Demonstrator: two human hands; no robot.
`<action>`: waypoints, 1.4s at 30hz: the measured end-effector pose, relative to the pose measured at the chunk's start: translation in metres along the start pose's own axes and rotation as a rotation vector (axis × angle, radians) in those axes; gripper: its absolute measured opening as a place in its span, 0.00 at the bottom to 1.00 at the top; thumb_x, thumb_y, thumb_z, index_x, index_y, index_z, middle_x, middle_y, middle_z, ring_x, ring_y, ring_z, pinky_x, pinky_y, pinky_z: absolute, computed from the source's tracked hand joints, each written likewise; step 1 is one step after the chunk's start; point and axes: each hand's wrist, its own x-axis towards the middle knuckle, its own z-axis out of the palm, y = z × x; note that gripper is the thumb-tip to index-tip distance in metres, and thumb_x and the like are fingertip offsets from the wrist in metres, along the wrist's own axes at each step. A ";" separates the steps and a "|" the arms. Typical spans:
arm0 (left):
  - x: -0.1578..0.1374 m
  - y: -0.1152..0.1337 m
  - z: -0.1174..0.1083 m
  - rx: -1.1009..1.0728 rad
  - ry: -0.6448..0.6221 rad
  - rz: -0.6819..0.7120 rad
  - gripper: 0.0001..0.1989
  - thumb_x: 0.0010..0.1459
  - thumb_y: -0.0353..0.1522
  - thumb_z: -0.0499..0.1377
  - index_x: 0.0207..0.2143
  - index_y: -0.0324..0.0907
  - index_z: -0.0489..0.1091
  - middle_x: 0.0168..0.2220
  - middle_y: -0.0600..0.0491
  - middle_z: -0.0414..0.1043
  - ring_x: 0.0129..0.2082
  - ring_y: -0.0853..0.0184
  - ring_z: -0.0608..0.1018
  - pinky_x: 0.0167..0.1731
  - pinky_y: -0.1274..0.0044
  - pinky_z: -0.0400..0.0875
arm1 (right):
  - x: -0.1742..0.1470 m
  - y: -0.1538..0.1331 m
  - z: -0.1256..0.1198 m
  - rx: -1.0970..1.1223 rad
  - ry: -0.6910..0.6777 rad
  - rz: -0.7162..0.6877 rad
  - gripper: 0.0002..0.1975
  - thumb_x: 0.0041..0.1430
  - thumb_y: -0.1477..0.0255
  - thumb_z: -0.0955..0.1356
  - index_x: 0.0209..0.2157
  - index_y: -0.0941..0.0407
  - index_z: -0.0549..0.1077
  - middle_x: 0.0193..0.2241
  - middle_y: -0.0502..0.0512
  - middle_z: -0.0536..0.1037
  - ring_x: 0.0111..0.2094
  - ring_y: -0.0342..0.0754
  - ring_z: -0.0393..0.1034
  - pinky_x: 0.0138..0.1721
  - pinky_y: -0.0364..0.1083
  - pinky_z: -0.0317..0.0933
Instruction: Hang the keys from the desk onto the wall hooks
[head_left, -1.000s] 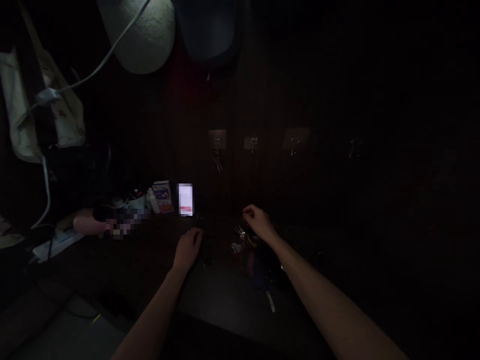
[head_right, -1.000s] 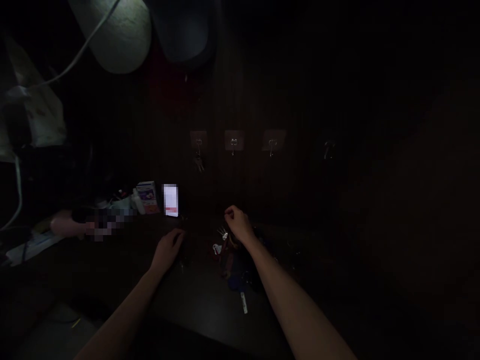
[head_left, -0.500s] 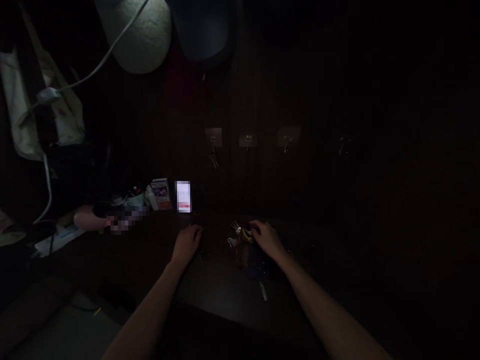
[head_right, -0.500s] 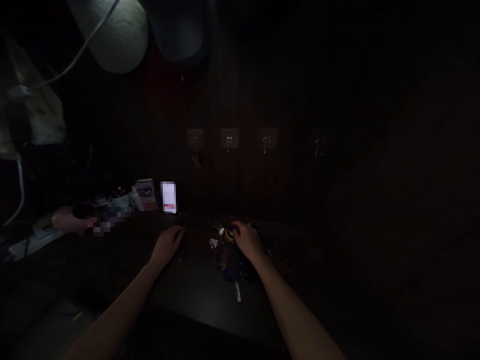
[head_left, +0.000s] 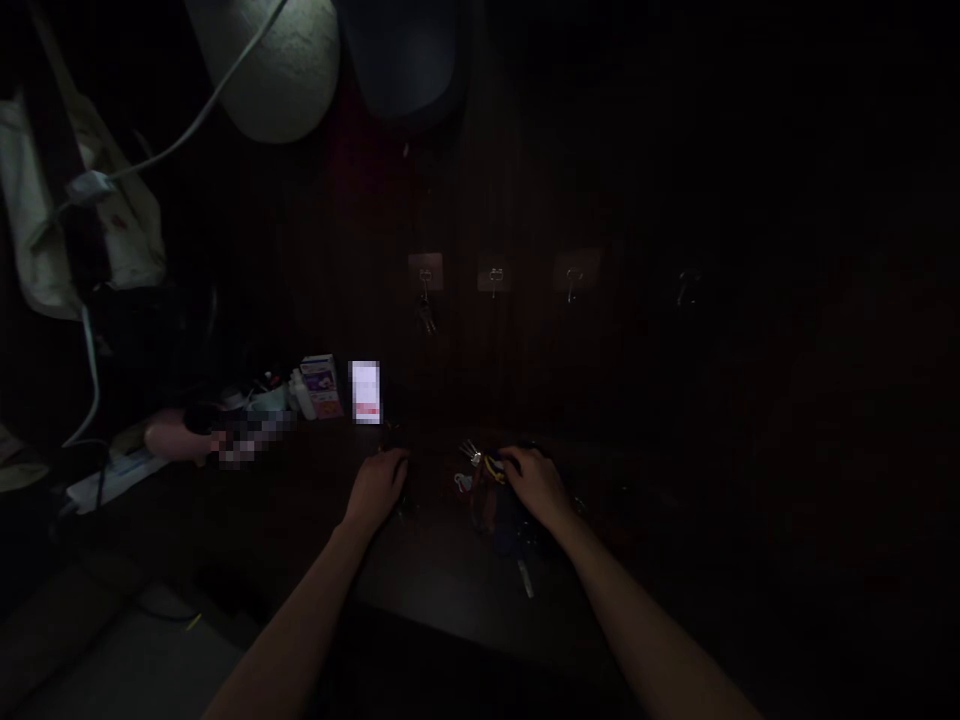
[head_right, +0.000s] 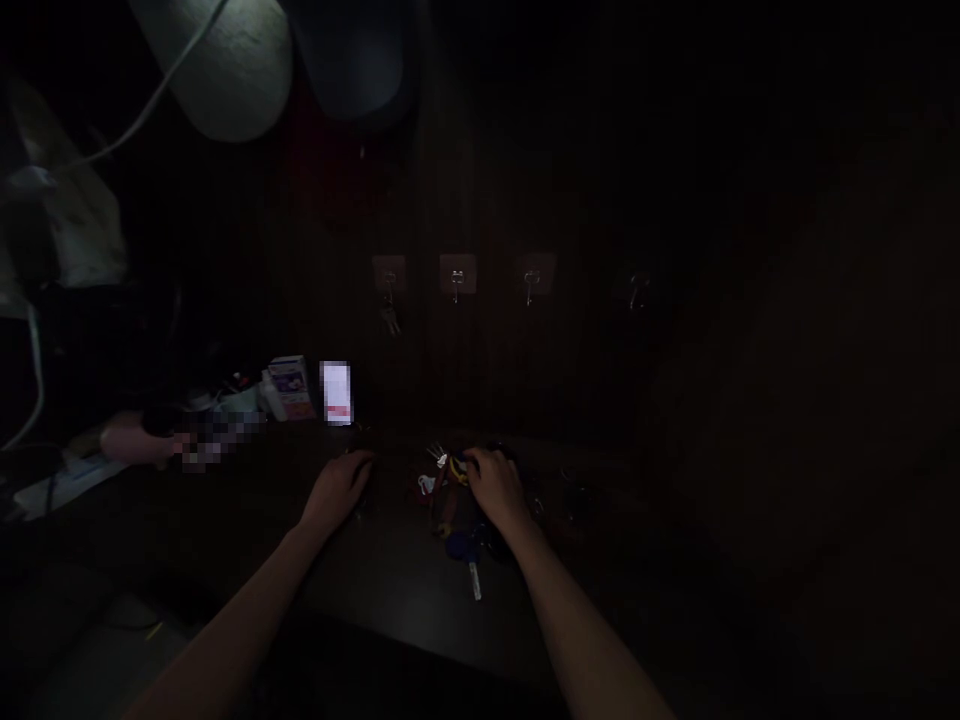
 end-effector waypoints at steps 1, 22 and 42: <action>0.000 0.000 0.000 -0.005 0.000 0.013 0.14 0.60 0.32 0.46 0.42 0.42 0.69 0.41 0.50 0.75 0.41 0.63 0.75 0.43 0.71 0.66 | 0.000 0.000 0.000 -0.002 -0.002 0.003 0.14 0.60 0.73 0.59 0.44 0.53 0.71 0.44 0.51 0.76 0.48 0.48 0.66 0.48 0.46 0.55; 0.001 -0.003 0.003 -0.075 -0.056 0.058 0.14 0.60 0.33 0.47 0.43 0.42 0.68 0.42 0.50 0.74 0.42 0.62 0.75 0.44 0.70 0.66 | 0.011 -0.014 -0.010 0.004 -0.031 0.043 0.15 0.59 0.74 0.58 0.45 0.52 0.71 0.44 0.52 0.76 0.46 0.48 0.68 0.46 0.45 0.56; 0.002 -0.002 0.001 -0.107 -0.061 0.052 0.13 0.59 0.33 0.48 0.41 0.42 0.69 0.42 0.49 0.75 0.41 0.62 0.75 0.44 0.70 0.67 | 0.050 -0.013 0.008 -0.087 -0.067 0.125 0.16 0.57 0.76 0.61 0.47 0.52 0.69 0.41 0.53 0.77 0.45 0.48 0.68 0.42 0.45 0.56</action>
